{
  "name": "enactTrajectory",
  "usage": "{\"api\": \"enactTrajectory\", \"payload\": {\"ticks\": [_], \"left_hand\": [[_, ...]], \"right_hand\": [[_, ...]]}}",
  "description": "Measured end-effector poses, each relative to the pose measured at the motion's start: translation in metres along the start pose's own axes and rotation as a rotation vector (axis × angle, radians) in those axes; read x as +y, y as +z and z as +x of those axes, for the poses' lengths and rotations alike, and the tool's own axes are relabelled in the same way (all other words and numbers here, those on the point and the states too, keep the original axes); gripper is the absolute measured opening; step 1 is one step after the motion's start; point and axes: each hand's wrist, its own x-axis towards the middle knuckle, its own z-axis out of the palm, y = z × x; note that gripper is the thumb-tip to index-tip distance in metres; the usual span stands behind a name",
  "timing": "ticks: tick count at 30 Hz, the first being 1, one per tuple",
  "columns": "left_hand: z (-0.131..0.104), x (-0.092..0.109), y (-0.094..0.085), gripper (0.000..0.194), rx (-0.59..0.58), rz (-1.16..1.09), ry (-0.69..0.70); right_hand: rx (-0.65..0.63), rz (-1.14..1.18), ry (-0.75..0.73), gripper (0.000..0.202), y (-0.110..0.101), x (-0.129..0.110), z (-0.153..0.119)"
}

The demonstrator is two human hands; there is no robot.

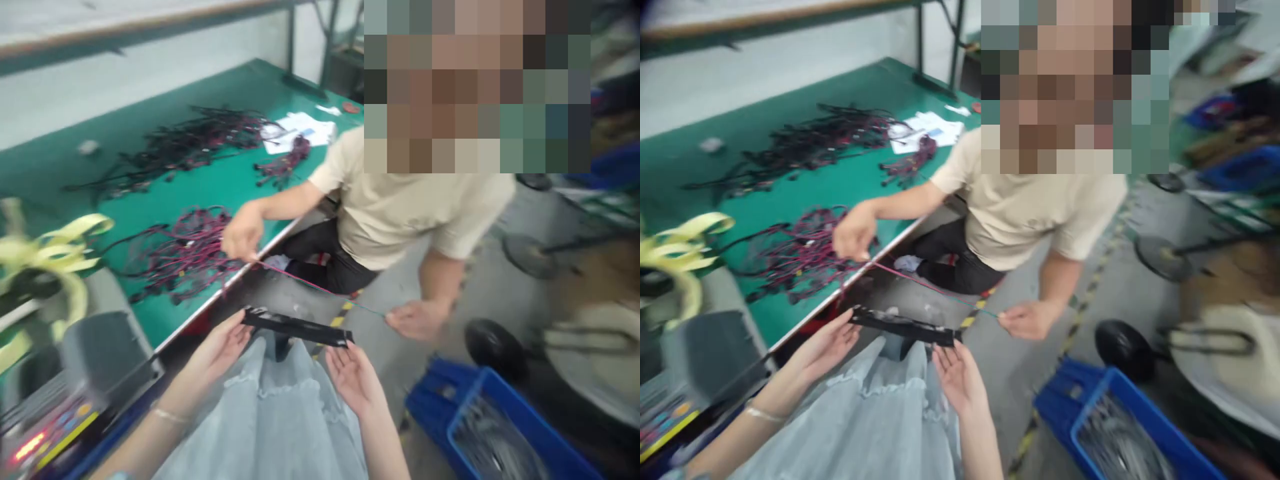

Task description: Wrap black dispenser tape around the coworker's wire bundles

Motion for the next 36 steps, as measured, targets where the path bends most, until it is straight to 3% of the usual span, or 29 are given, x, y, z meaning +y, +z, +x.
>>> {"api": "enactTrajectory", "payload": {"ticks": [3,5,10,15,22,27,31,36], "left_hand": [[0.017,-0.002,0.024,0.012,0.087,0.069,-0.009],[0.028,-0.006,0.043,0.015,0.118,0.11,-0.021],[0.052,-0.019,0.081,0.02,0.142,0.226,-0.021],[0.066,-0.021,0.102,0.026,0.155,0.289,0.028],[0.072,-0.022,0.114,0.034,0.247,0.302,0.0],[0.07,-0.021,0.118,0.037,0.273,0.306,0.013],[0.069,-0.018,0.113,0.036,0.242,0.323,0.018],[0.071,-0.017,0.101,0.031,0.226,0.367,0.053]], "right_hand": [[0.191,0.19,-0.035,0.008,0.003,-0.012,0.007],[0.251,0.279,-0.082,0.005,0.004,-0.022,0.015],[0.28,0.386,-0.154,0.006,-0.005,-0.048,0.033],[0.269,0.391,-0.218,0.013,-0.011,-0.064,0.042],[0.277,0.409,-0.193,0.018,-0.015,-0.068,0.046],[0.201,0.402,-0.207,0.017,-0.017,-0.07,0.041],[0.134,0.415,-0.233,0.021,-0.02,-0.067,0.04],[0.23,0.396,-0.281,0.019,-0.021,-0.062,0.045]]}}
